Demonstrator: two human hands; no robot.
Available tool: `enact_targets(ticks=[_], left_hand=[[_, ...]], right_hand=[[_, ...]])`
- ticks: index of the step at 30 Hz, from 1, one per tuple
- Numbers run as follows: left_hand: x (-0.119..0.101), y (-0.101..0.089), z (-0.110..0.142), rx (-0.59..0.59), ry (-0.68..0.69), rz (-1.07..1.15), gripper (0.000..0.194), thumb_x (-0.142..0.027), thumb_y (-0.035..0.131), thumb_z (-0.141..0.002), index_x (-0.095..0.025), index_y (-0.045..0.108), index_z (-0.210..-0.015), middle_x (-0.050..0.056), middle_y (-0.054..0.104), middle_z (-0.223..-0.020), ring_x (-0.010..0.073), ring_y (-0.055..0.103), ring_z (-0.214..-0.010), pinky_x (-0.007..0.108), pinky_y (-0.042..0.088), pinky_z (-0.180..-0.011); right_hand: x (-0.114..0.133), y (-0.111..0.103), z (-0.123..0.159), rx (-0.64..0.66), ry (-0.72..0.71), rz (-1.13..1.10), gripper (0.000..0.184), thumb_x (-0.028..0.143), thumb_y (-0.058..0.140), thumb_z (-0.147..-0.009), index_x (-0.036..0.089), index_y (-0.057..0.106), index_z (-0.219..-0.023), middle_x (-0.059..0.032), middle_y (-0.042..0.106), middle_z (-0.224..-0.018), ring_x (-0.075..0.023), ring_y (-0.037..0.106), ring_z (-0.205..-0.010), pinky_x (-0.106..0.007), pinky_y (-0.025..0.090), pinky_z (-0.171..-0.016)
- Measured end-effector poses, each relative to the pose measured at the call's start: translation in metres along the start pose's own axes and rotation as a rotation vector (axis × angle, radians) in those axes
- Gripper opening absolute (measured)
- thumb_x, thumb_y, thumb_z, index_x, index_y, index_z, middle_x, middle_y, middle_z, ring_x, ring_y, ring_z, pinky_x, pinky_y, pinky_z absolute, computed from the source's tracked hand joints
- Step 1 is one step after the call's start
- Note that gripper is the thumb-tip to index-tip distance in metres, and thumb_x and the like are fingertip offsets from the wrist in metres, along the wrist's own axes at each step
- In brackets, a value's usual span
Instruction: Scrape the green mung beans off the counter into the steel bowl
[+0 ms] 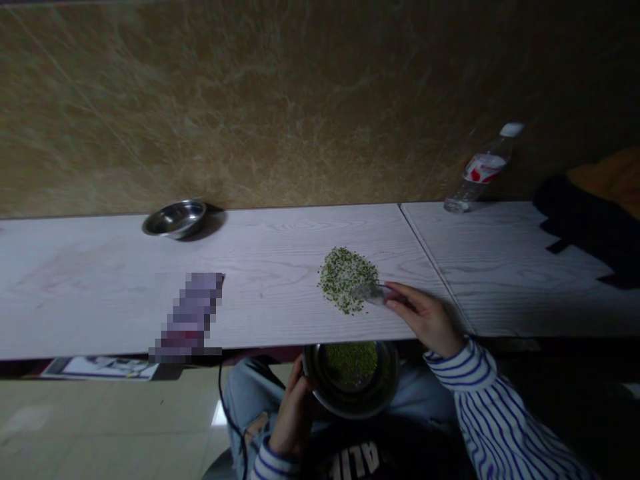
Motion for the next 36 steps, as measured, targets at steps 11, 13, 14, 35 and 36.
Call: enact_targets(ticks=[11,13,14,35,36], left_hand=[[0.005,-0.001,-0.008,-0.020,-0.017,0.012,0.054,-0.020,0.068,-0.067,-0.024,0.064,-0.120,0.009,0.071,-0.116,0.0332,0.062,-0.113,0.047,0.044,-0.099],[0.005,0.000,-0.009,0.004,-0.029,0.018,0.054,-0.021,0.068,-0.067,-0.024,0.064,-0.121,0.009,0.072,-0.116,0.0329,0.061,-0.114,0.047,0.045,-0.098],[0.005,0.001,-0.009,0.016,-0.031,0.025,0.054,-0.021,0.069,-0.067,-0.025,0.064,-0.121,0.008,0.072,-0.116,0.0327,0.061,-0.114,0.046,0.045,-0.098],[-0.007,0.000,-0.001,-0.074,0.009,-0.024,0.046,-0.023,0.070,-0.063,-0.026,0.067,-0.109,0.005,0.072,-0.108,0.0310,0.060,-0.112,0.041,0.048,-0.092],[-0.008,0.000,0.000,-0.077,0.004,-0.024,0.046,-0.023,0.070,-0.063,-0.026,0.067,-0.109,0.004,0.072,-0.108,0.0310,0.060,-0.113,0.041,0.048,-0.091]], right_hand=[[0.042,0.025,0.004,0.202,-0.486,0.381,0.023,0.019,0.057,-0.092,0.025,0.069,-0.110,-0.0028,0.077,-0.095,-0.0162,0.071,-0.084,-0.032,0.053,-0.079],[0.040,0.028,0.001,0.229,-0.490,0.418,0.023,0.019,0.056,-0.092,0.025,0.069,-0.110,-0.0023,0.077,-0.094,-0.0158,0.070,-0.083,-0.032,0.052,-0.079],[0.039,0.030,-0.001,0.241,-0.487,0.435,0.023,0.019,0.056,-0.092,0.025,0.069,-0.110,-0.0021,0.077,-0.094,-0.0157,0.070,-0.083,-0.032,0.052,-0.078],[0.022,0.043,-0.044,0.269,-0.419,0.489,0.026,0.017,0.058,-0.090,0.026,0.069,-0.112,-0.0025,0.076,-0.096,-0.0171,0.069,-0.085,-0.033,0.048,-0.079],[0.021,0.043,-0.046,0.276,-0.411,0.488,0.027,0.017,0.058,-0.090,0.026,0.069,-0.113,-0.0027,0.076,-0.097,-0.0174,0.069,-0.087,-0.034,0.048,-0.080]])
Point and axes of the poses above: each hand's wrist, its own z-axis away from the middle knuckle, its own y-axis out of the palm, x = y × z, the point moved 6 cm from there along -z, towards the middle knuckle
